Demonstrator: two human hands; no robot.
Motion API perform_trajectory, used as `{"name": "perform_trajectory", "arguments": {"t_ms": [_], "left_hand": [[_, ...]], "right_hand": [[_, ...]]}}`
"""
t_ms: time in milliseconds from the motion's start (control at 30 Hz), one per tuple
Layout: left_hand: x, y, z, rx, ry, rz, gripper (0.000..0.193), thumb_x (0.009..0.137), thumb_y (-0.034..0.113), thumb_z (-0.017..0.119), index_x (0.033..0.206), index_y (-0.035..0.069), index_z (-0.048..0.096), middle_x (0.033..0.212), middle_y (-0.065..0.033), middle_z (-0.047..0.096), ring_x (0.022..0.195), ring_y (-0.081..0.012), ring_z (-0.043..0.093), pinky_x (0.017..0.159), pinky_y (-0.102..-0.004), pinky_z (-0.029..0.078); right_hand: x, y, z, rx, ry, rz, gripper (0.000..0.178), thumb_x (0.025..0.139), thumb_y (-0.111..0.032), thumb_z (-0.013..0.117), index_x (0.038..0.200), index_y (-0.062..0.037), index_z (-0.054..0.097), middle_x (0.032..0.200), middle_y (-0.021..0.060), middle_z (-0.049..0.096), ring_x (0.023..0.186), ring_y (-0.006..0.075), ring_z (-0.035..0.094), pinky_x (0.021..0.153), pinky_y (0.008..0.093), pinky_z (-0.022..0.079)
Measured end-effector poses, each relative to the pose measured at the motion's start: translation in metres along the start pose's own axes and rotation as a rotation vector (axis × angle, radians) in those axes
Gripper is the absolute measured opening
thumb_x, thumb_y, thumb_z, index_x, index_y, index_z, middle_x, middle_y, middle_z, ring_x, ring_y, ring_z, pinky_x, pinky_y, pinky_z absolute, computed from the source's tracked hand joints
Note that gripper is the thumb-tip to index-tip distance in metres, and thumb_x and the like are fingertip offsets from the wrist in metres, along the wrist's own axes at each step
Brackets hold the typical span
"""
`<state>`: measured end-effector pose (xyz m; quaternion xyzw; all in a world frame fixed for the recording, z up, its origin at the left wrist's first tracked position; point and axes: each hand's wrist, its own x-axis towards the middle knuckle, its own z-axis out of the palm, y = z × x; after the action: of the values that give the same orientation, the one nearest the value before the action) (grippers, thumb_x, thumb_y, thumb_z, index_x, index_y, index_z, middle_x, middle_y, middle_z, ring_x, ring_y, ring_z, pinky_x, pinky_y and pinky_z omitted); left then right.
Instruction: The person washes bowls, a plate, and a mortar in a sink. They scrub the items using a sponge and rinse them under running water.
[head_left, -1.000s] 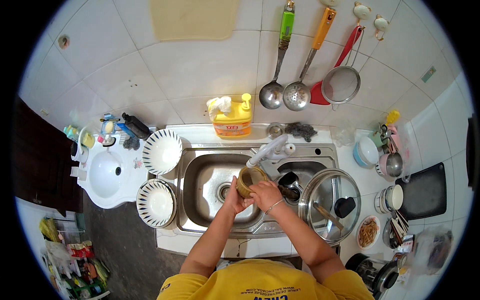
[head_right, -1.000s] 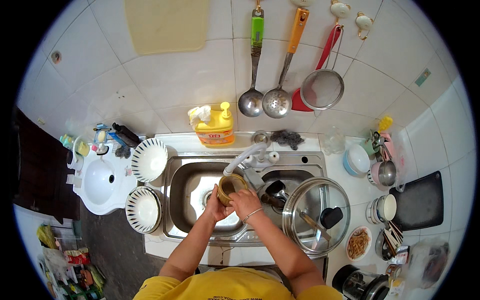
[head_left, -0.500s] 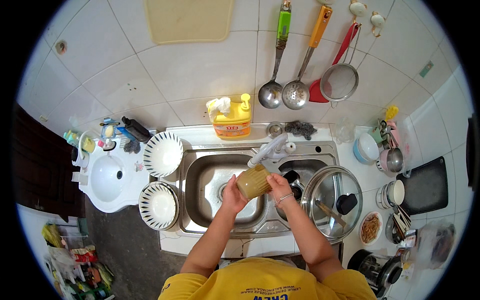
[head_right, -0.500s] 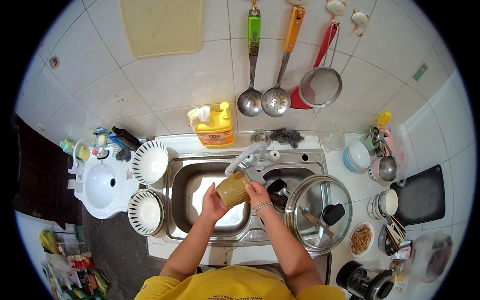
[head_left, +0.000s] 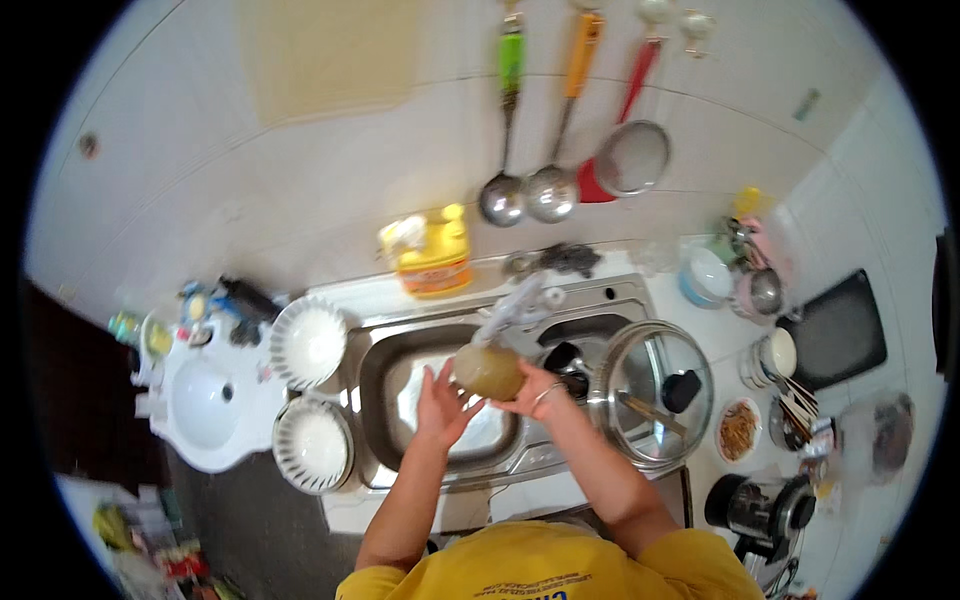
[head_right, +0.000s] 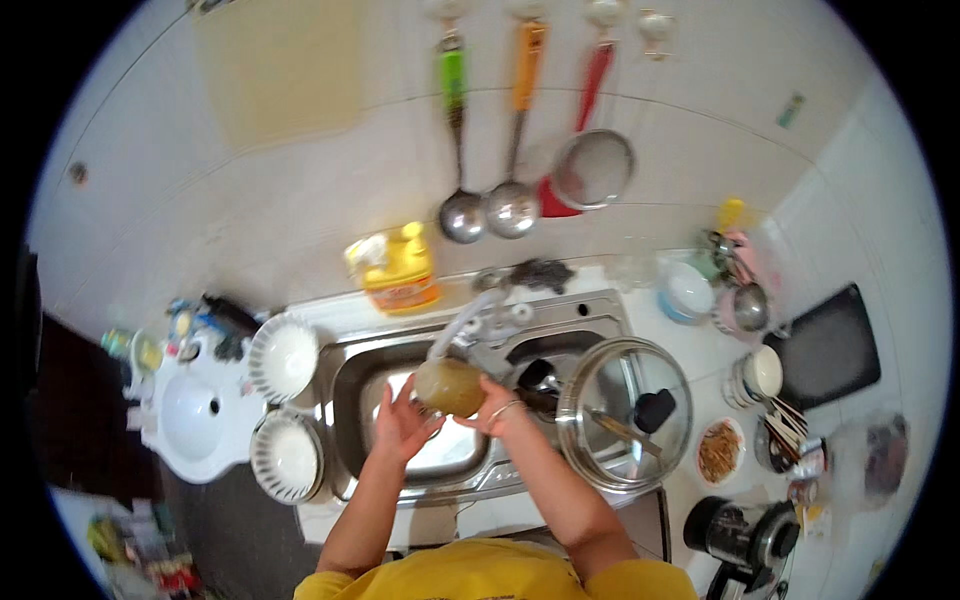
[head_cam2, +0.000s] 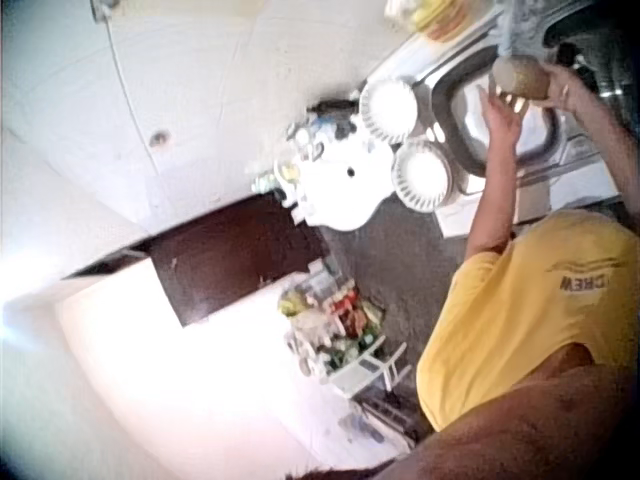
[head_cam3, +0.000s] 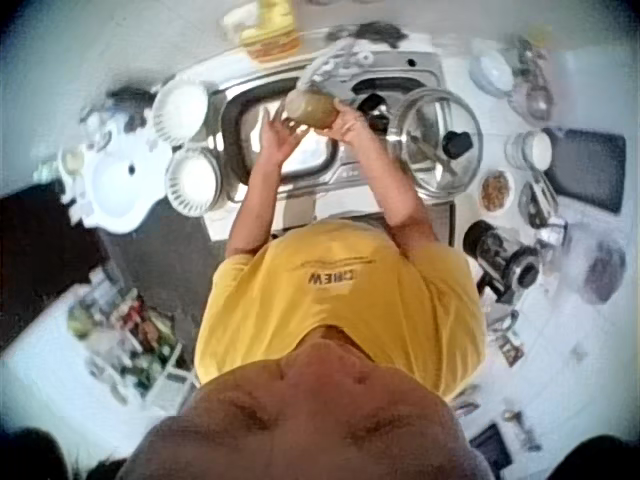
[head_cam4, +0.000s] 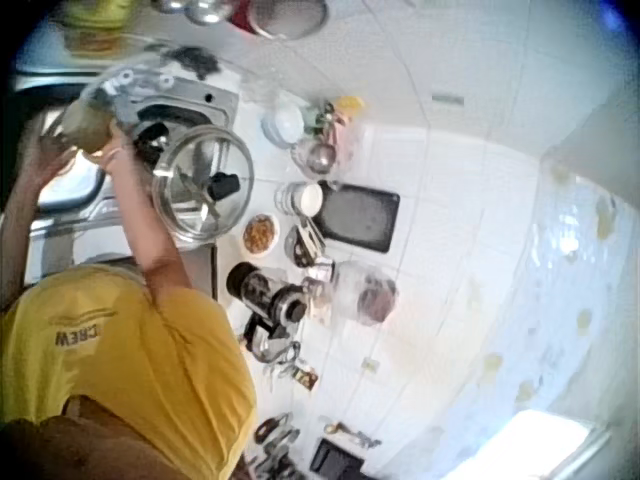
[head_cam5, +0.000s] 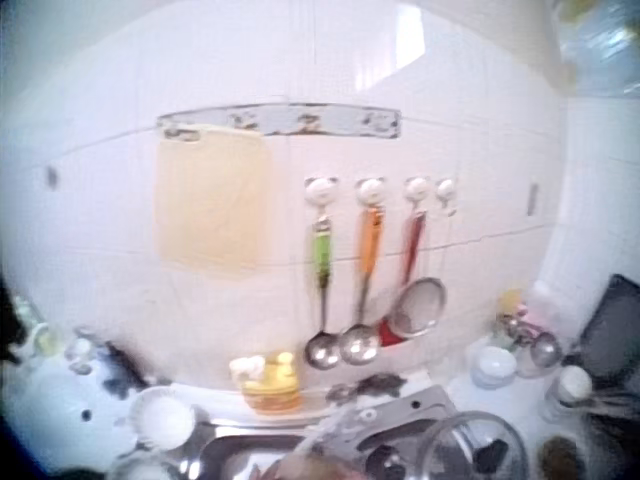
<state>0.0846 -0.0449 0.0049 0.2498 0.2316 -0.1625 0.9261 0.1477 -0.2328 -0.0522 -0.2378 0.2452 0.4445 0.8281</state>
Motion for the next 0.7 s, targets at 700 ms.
{"name": "perform_trajectory", "arguments": {"t_ms": [700], "left_hand": [[-0.022, -0.026, 0.01, 0.303, 0.199, 0.064, 0.053, 0.087, 0.031, 0.047, 0.134, 0.024, 0.024, 0.13, -0.0052, 0.035, 0.117, -0.0257, 0.038, 0.092, -0.0516, 0.034]], "right_hand": [[-0.023, 0.029, 0.007, -0.152, 0.141, -0.083, 0.036, 0.091, -0.036, 0.047, 0.121, -0.0175, 0.044, 0.122, 0.0048, 0.05, 0.112, 0.0279, 0.05, 0.085, 0.058, 0.042]]}}
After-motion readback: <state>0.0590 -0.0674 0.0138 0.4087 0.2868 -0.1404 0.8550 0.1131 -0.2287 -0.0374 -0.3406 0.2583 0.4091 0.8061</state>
